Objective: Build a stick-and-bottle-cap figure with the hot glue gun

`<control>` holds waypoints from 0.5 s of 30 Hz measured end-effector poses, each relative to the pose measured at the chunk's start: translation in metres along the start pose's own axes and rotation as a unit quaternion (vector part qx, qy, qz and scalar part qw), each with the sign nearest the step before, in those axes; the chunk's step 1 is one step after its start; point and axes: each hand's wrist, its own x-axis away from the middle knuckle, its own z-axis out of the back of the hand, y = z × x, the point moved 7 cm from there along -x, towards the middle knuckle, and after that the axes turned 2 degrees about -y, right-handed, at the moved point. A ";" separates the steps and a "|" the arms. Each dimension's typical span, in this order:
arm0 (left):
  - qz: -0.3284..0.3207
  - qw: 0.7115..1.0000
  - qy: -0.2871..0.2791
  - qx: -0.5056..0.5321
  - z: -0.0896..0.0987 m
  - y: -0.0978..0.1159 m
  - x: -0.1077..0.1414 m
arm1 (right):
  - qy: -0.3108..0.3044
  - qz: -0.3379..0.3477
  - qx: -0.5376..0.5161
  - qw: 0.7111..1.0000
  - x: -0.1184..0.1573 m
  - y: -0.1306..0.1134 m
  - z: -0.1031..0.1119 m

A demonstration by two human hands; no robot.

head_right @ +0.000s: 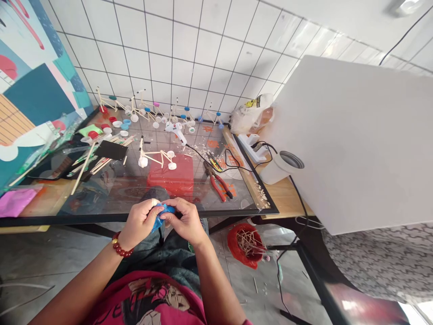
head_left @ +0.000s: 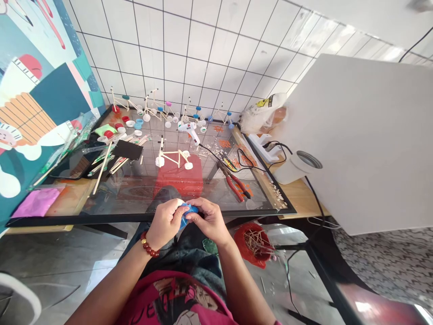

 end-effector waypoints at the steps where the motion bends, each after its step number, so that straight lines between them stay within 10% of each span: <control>1: 0.007 1.000 -0.011 0.006 -0.001 -0.001 -0.001 | 0.003 -0.011 -0.018 1.000 0.000 0.002 0.001; 15: 0.157 0.974 -0.067 0.150 0.000 -0.016 -0.006 | 0.279 -0.078 -0.166 0.943 -0.009 0.023 0.050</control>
